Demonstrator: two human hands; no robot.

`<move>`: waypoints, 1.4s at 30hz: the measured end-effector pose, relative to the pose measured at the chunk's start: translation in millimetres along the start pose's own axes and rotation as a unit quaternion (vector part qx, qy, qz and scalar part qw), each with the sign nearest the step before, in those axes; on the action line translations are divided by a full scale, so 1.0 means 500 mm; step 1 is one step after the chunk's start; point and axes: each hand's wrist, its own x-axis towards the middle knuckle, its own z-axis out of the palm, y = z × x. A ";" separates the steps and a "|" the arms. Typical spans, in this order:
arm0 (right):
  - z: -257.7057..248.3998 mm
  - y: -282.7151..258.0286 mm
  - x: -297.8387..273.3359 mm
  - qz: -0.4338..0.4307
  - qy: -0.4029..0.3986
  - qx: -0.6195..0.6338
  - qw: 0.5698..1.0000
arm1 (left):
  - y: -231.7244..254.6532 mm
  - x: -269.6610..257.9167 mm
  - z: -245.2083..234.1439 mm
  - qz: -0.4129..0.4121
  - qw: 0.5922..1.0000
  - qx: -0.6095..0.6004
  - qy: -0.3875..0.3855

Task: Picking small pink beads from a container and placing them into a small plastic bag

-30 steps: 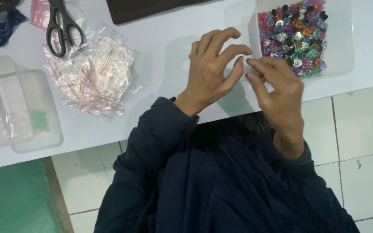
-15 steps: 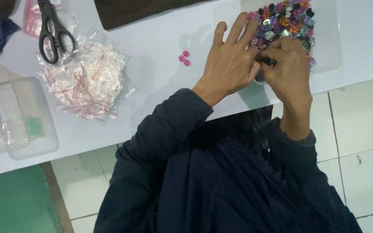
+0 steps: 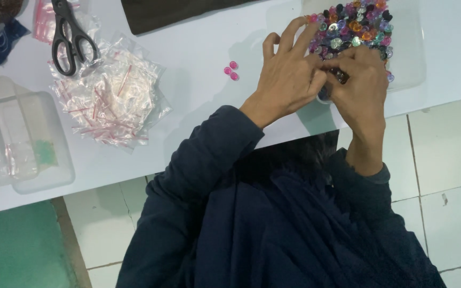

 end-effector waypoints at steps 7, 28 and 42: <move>-0.009 -0.036 0.006 0.010 0.049 0.056 0.997 | -0.012 -0.029 -0.028 -0.026 0.996 -0.084 0.026; 0.227 -0.179 0.083 -0.106 0.039 0.013 0.993 | -0.191 -0.179 -0.100 -0.162 0.985 0.000 0.065; 0.237 -0.187 0.072 -0.083 0.013 -0.009 0.996 | -0.198 -0.191 -0.079 -0.122 0.985 0.083 0.090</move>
